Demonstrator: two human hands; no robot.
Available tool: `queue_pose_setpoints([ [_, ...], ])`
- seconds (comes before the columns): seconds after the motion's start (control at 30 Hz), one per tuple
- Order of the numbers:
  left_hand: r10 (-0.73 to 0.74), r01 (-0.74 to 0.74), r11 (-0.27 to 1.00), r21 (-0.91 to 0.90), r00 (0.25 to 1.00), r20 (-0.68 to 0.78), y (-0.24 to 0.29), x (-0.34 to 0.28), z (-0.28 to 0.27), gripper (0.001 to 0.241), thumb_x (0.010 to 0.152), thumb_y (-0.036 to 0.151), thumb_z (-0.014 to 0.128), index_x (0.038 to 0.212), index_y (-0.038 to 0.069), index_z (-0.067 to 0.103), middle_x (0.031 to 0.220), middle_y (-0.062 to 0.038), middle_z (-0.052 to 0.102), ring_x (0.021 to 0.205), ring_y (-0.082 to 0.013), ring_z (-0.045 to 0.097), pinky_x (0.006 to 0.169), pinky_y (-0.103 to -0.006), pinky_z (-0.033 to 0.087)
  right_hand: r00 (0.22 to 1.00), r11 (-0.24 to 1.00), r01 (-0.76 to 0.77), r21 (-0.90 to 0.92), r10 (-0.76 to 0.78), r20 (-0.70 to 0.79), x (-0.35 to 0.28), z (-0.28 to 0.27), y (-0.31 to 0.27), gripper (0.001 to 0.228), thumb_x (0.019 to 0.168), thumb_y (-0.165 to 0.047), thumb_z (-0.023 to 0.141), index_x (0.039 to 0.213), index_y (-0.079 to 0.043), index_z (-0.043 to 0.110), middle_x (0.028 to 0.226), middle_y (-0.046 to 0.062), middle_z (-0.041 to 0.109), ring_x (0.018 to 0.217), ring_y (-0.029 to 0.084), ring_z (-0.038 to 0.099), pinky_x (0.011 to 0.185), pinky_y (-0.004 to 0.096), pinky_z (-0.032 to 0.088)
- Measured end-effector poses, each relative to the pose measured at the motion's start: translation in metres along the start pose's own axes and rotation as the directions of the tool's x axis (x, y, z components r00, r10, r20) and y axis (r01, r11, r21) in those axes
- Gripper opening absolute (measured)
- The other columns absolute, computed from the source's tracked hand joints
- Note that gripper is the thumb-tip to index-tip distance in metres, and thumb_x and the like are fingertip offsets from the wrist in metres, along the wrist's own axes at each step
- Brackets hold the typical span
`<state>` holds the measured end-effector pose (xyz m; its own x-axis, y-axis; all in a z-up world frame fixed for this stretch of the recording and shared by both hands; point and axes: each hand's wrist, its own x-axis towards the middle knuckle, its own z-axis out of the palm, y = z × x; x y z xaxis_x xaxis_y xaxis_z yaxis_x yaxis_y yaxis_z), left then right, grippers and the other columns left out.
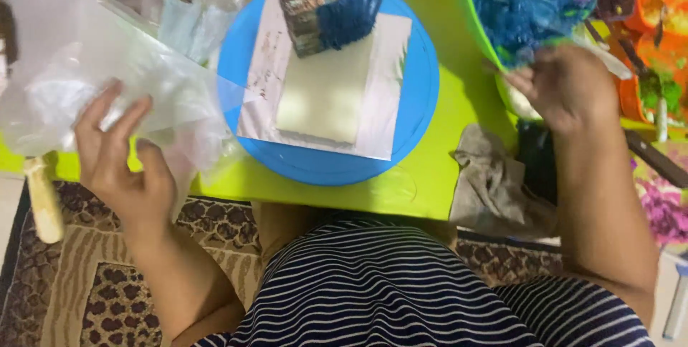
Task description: Mixing blue frosting in a bowl and transferring it into a plastic piping bag using a spoon.
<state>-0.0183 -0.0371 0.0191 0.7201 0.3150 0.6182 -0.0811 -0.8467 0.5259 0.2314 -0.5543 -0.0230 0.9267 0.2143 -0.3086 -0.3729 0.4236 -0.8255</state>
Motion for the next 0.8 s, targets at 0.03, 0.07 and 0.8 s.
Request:
queue_pose_setpoints([
  [0.03, 0.004, -0.004, 1.000, -0.010, 1.000, 0.018, 0.007, -0.009, 0.007, 0.057, 0.079, -0.016, 0.049, 0.125, 0.009, 0.073, 0.147, -0.016, 0.059, 0.145, -0.0394, 0.051, 0.125, -0.0569, 0.032, 1.000, 1.000, -0.001, 0.005, 0.001, -0.021, -0.021, -0.020, 0.004, 0.019, 0.092, -0.001, 0.046, 0.110, 0.002, 0.050, 0.118, 0.020, 0.065, 0.111, 0.046, 0.074, 0.099, 0.048, 0.059],
  [0.07, 0.056, -0.042, 0.984, -0.171, 0.995, 0.078, 0.015, -0.018, 0.014, 0.049, 0.086, -0.013, 0.052, 0.125, 0.008, 0.071, 0.139, -0.013, 0.064, 0.135, -0.0341, 0.059, 0.120, -0.0473, 0.043, 1.000, 0.996, 0.015, -0.088, -0.016, -0.010, -0.043, -0.040, 0.009, 0.011, 0.098, 0.000, 0.047, 0.108, 0.000, 0.049, 0.110, 0.014, 0.061, 0.103, 0.038, 0.070, 0.097, 0.049, 0.059],
  [0.8, 0.317, 0.765, 0.577, -0.286, 0.112, 0.942, 0.118, -0.125, 0.180, 0.072, 0.103, 0.022, 0.054, 0.163, 0.004, 0.017, 0.110, -0.014, 0.074, 0.090, -0.0160, 0.073, 0.080, -0.0294, 0.060, 0.897, 0.785, -0.417, -0.457, 0.437, -0.067, -0.169, -0.107, 0.106, 0.044, 0.091, -0.001, 0.052, 0.134, 0.006, 0.060, 0.110, 0.017, 0.074, 0.092, 0.023, 0.073, 0.082, 0.036, 0.059],
])
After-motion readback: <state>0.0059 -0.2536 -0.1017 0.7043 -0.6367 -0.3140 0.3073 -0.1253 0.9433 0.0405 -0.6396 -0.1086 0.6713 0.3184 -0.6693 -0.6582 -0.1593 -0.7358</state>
